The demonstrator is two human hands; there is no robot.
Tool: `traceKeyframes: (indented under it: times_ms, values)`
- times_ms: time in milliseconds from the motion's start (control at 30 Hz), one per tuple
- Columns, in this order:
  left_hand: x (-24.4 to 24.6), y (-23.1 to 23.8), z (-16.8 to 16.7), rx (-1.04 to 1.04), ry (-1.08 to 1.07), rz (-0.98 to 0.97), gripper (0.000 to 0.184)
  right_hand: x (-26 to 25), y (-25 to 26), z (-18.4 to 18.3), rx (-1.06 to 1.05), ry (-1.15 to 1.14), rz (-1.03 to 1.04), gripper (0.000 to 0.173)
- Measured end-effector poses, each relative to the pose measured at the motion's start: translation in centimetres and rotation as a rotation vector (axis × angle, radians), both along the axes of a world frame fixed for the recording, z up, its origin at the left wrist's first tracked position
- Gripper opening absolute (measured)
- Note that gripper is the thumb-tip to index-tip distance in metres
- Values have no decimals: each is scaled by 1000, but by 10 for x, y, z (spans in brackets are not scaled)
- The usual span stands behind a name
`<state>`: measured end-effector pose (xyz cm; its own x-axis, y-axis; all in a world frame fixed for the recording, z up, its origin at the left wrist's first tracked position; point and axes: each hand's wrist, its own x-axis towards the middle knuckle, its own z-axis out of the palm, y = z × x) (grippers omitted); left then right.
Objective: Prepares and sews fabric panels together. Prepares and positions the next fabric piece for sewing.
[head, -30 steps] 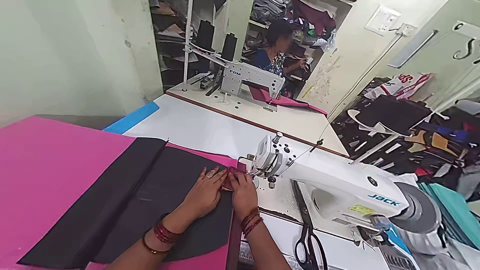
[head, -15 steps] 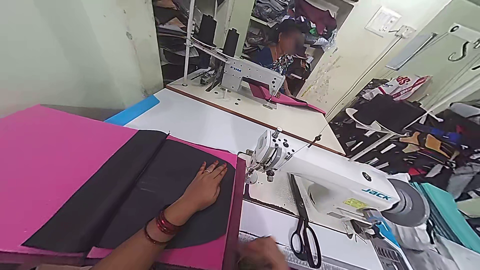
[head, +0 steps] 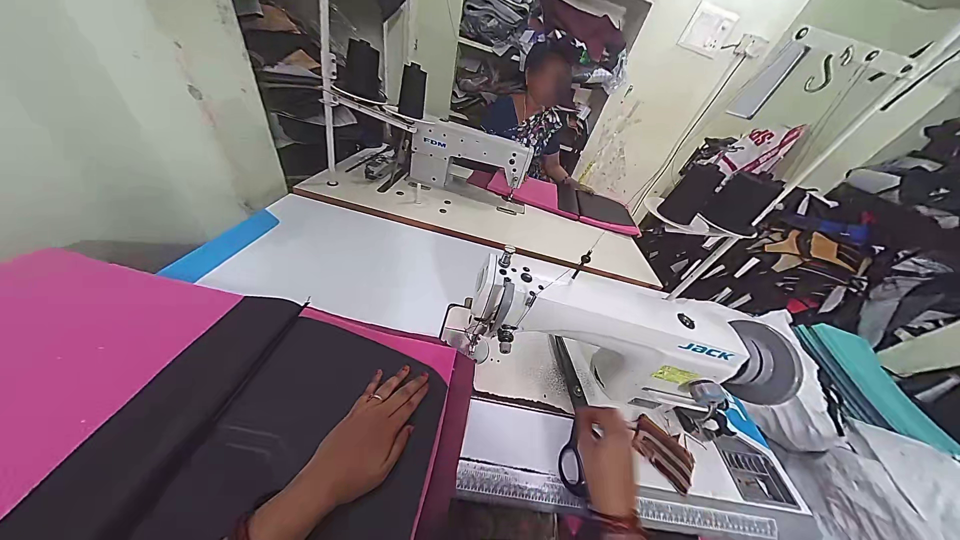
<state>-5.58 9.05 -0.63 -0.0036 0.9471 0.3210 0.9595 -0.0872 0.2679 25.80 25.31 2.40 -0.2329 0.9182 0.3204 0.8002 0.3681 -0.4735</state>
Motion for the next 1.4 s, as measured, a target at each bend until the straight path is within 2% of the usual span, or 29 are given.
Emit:
traceKeyframes:
  times_ms: [67,133,300,367,467,567,633,667,700,800,867,933,1033,1100,1200,1267,1333,1400]
  values:
    - [1,-3,-6,60,22,-12,57,-63,-18,-5,-267,83,249,28]
    - [2,-3,-10,95,41,-16,58,-109,-23,-10,-331,106,376,35]
    - [2,-4,-14,139,87,8,60,-160,-17,-5,-489,252,387,63]
    - [2,-4,-15,150,95,8,61,-164,-15,-8,-530,427,386,61]
    - [5,-5,-18,170,85,1,61,-164,-19,-24,-499,781,402,33]
    - [9,-5,-19,203,84,-4,58,-162,-23,-33,-419,930,479,30]
    - [9,-7,-11,138,57,-38,53,-163,-23,-35,-379,976,409,28]
    - [9,-7,-4,82,21,-70,50,-162,-21,-33,-359,933,333,27]
    - [9,-8,1,30,-15,-95,49,-158,-20,-29,-348,786,270,26]
    - [6,-9,10,-55,-85,-122,48,-147,-21,-4,-419,186,228,53]
    - [7,-9,12,-67,-97,-129,47,-149,-22,0,-490,90,279,57]
    - [7,-9,11,-78,-91,-137,48,-154,-20,-7,-487,208,325,51]
    - [7,-9,12,-79,-89,-136,49,-160,-16,-23,-402,555,327,43]
    - [7,-10,12,-82,-84,-133,50,-161,-15,-30,-378,809,338,43]
    - [9,-10,13,-81,-84,-123,49,-151,-12,-23,-460,1118,310,49]
    - [10,-5,20,-99,-100,-101,47,-133,-6,-12,-343,1173,272,51]
    - [10,4,29,-107,-83,-64,41,-100,6,9,-93,1128,269,39]
    - [8,18,22,10,-31,-42,35,-57,25,43,173,1035,226,27]
